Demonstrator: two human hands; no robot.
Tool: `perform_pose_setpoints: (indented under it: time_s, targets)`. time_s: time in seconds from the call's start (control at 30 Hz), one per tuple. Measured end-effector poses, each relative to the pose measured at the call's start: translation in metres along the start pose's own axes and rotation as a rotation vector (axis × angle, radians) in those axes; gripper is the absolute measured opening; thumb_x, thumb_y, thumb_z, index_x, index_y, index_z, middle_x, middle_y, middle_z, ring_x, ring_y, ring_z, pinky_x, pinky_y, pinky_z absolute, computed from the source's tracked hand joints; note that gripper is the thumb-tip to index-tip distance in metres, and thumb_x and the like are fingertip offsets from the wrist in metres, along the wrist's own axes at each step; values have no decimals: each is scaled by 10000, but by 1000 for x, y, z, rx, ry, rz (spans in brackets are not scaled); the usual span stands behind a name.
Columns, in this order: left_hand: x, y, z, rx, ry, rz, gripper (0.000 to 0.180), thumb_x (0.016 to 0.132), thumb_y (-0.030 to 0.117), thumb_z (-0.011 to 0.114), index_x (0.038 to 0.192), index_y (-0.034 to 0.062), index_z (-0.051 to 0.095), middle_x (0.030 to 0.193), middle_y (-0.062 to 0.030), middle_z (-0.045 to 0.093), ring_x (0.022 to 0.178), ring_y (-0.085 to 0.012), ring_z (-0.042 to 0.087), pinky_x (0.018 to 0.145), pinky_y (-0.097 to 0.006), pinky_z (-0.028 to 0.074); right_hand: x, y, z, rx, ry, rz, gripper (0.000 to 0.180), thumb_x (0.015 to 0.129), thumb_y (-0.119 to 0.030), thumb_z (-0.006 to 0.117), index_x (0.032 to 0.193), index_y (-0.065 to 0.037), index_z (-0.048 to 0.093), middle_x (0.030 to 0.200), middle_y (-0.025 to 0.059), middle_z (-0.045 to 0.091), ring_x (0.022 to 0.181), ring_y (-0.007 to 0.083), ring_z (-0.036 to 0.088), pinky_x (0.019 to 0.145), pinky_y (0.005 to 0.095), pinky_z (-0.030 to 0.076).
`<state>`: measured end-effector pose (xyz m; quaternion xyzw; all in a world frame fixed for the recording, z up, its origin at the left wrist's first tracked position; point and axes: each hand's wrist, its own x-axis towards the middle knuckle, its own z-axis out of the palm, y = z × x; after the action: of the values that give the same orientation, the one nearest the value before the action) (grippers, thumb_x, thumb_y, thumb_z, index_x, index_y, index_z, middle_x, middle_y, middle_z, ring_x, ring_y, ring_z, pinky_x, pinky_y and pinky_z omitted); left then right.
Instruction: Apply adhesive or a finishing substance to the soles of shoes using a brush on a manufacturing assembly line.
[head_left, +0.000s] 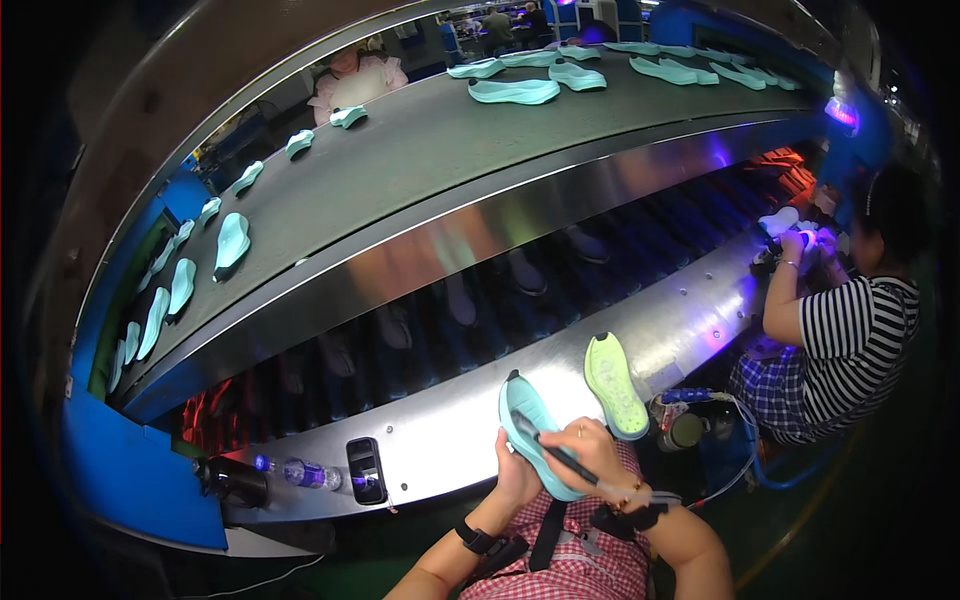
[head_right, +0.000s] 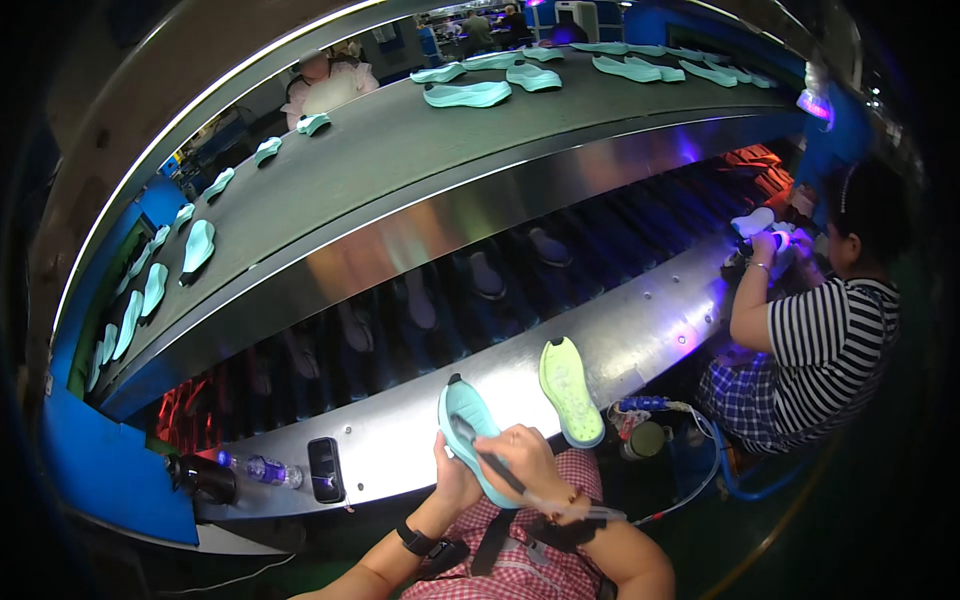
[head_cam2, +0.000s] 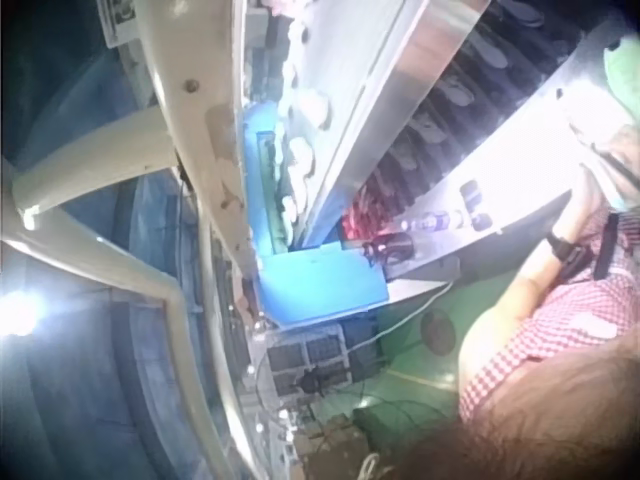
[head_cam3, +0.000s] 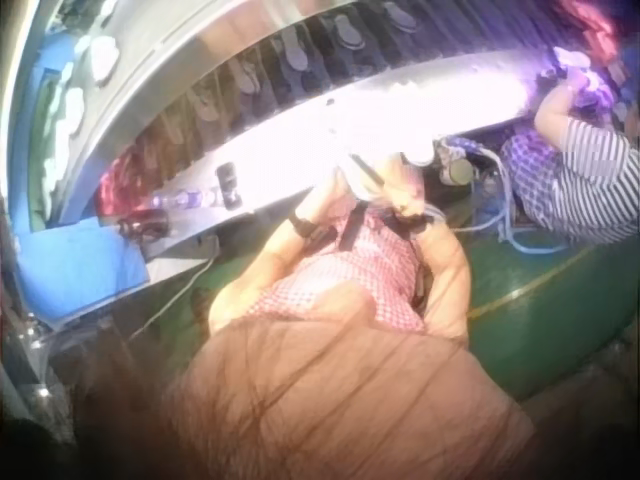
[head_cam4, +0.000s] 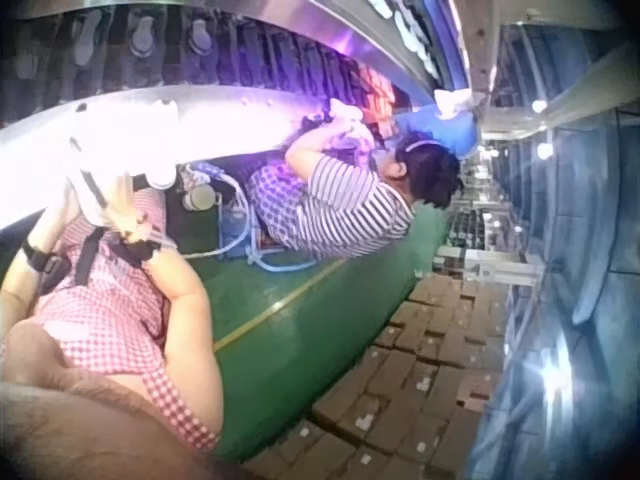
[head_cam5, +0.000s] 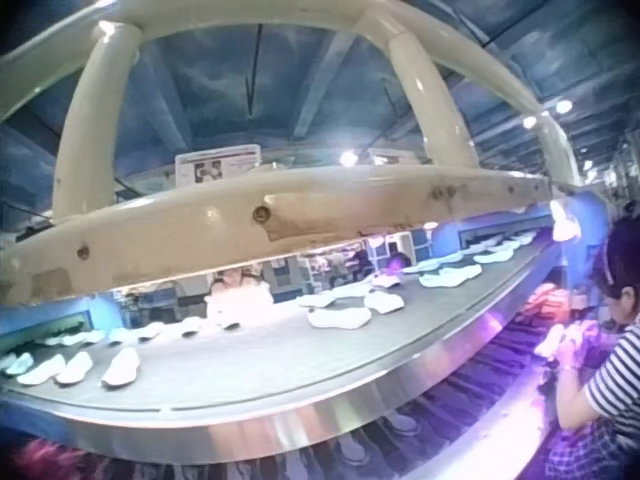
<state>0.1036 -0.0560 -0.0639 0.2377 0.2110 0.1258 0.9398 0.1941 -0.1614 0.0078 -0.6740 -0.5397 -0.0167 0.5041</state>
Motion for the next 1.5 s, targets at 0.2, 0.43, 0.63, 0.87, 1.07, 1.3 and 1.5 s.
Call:
perform_pose_setpoints:
  time_s: [0.2,0.43,0.63,0.87,1.07,1.3,1.5]
  targets:
    - [-7,39,-11,-109,-322,33,807,819,666,113,1287,51,343,1145,-175,512,1019,-318,522,893,-469,411,-20,-12,-50,324,-462,133,209,668,-125,685,870,-73,673,772,61,633,745,189,568,682,293,434]
    - [-14,14,16,-264,-344,-79,811,814,687,136,1299,67,329,1249,-148,444,1099,-325,470,932,-443,390,3,-4,-34,595,-4,538,189,718,-60,682,904,-27,669,793,81,611,745,126,584,653,228,460]
    - [-23,29,33,-154,-416,-29,759,828,661,150,1212,67,426,1096,-145,530,960,-284,534,842,-405,447,1,-29,-53,705,-252,289,201,702,-78,702,895,-29,676,809,88,624,718,132,577,663,225,454]
    - [-20,30,34,-55,-133,219,848,772,727,110,1131,48,470,894,-149,590,762,-288,588,690,-413,494,2,-31,-59,580,-352,230,208,697,-67,703,904,-56,680,793,76,622,730,139,580,659,223,457]
    - [-12,49,39,-103,-49,471,868,756,743,112,1053,33,512,840,-168,591,726,-301,583,667,-414,490,-4,-23,-47,429,-182,245,242,664,-11,710,902,-28,672,810,83,648,752,151,593,661,240,472]
    - [-16,64,53,-46,-121,556,888,746,760,114,1073,37,513,810,-170,587,695,-301,577,677,-419,480,2,-21,-60,451,-132,361,268,671,-18,710,934,-37,664,880,80,653,818,167,600,746,268,480]
    - [-23,71,65,61,-210,555,939,739,759,18,1091,23,484,838,-160,584,736,-280,582,682,-395,483,-8,-12,-54,1041,-246,414,212,721,19,652,931,-4,645,945,118,636,883,165,592,777,249,477]
